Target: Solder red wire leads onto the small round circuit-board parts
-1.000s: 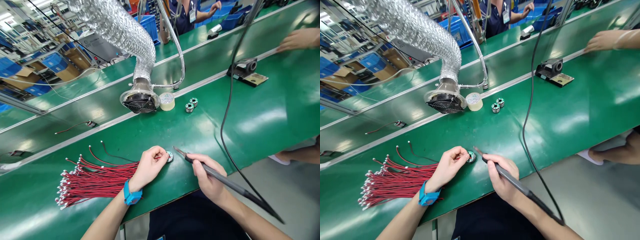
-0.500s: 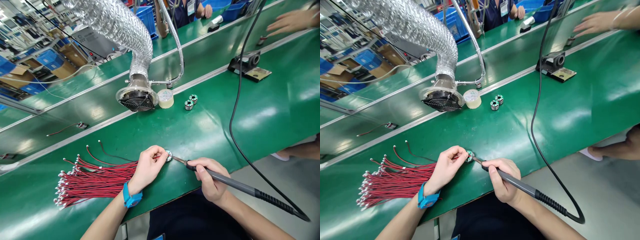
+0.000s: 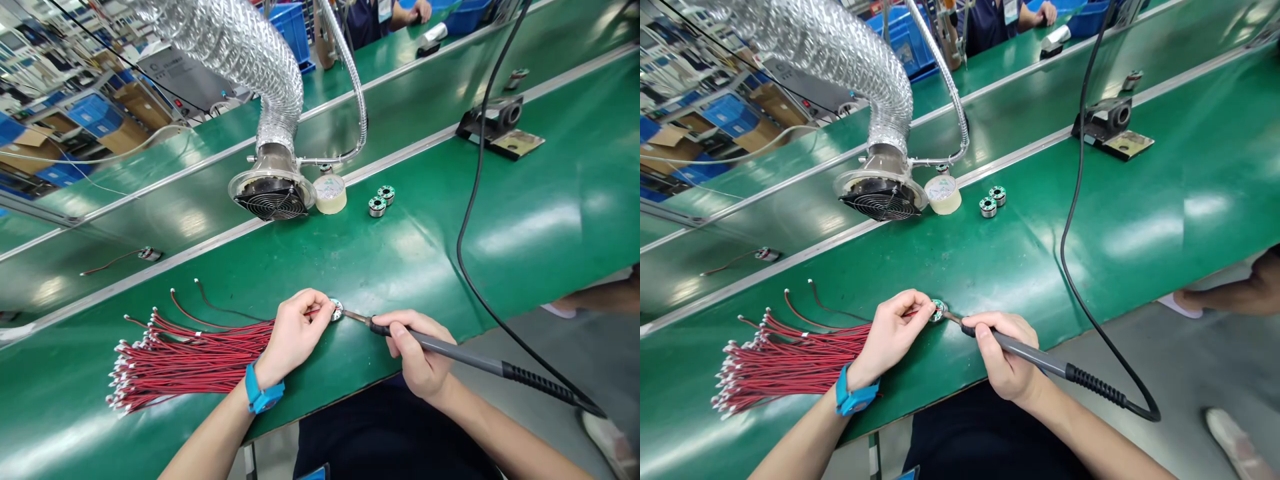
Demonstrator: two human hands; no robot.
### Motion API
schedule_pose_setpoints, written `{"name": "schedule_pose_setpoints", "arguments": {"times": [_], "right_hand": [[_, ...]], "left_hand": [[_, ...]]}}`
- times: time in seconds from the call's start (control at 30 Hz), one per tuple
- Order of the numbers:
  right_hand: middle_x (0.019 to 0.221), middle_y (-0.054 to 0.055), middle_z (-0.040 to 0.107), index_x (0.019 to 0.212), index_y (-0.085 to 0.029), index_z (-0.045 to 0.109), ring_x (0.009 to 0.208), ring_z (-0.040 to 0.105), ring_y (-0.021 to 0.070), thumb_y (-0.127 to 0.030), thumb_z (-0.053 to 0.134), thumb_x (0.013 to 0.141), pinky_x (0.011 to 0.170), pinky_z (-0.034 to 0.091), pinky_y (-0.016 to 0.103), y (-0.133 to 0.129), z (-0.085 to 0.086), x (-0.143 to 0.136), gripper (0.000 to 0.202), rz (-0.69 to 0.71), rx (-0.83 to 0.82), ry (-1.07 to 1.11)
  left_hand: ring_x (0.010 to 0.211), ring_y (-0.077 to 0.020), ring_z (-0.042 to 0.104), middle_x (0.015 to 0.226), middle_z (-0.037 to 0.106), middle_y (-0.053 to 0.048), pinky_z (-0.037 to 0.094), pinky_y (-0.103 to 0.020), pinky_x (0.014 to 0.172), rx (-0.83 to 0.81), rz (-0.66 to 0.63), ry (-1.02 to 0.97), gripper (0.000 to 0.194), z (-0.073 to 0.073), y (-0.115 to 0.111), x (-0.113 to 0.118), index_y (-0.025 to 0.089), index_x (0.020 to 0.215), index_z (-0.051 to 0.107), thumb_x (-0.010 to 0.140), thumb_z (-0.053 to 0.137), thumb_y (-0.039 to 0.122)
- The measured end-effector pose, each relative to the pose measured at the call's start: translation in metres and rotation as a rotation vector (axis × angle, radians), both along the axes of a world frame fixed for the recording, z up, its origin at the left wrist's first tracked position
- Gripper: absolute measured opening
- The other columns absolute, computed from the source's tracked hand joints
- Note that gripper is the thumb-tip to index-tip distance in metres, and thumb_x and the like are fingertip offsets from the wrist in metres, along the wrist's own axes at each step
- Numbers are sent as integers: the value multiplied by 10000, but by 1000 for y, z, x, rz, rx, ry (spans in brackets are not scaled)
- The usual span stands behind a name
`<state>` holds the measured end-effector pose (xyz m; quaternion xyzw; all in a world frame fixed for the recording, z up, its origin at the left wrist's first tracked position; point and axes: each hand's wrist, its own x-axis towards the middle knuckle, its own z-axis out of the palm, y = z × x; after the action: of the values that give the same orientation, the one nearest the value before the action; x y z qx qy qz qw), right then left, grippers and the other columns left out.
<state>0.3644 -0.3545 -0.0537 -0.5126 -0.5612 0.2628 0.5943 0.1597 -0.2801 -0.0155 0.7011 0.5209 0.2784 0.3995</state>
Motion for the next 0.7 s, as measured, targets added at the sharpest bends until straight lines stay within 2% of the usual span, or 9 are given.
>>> {"name": "schedule_pose_setpoints", "arguments": {"times": [0.23, 0.7], "right_hand": [[517, -59, 542, 1012, -234, 776, 440, 518, 99, -230, 536, 1041, 484, 408, 240, -1, -7, -3, 242, -8, -56, 256], [542, -33, 564, 987, -197, 784, 471, 545, 127, -291, 551, 1034, 499, 437, 266, 0, -8, -2, 256, -3, -117, 197]], "left_hand": [[658, -123, 561, 749, 664, -25, 414, -238, 601, 17, -6, 38, 253, -2, 0, -1, 167, 772, 677, 964, 653, 330], [652, -119, 573, 748, 671, -22, 420, -229, 594, 28, -8, 30, 258, -1, 0, 0, 169, 773, 673, 974, 649, 329]]}}
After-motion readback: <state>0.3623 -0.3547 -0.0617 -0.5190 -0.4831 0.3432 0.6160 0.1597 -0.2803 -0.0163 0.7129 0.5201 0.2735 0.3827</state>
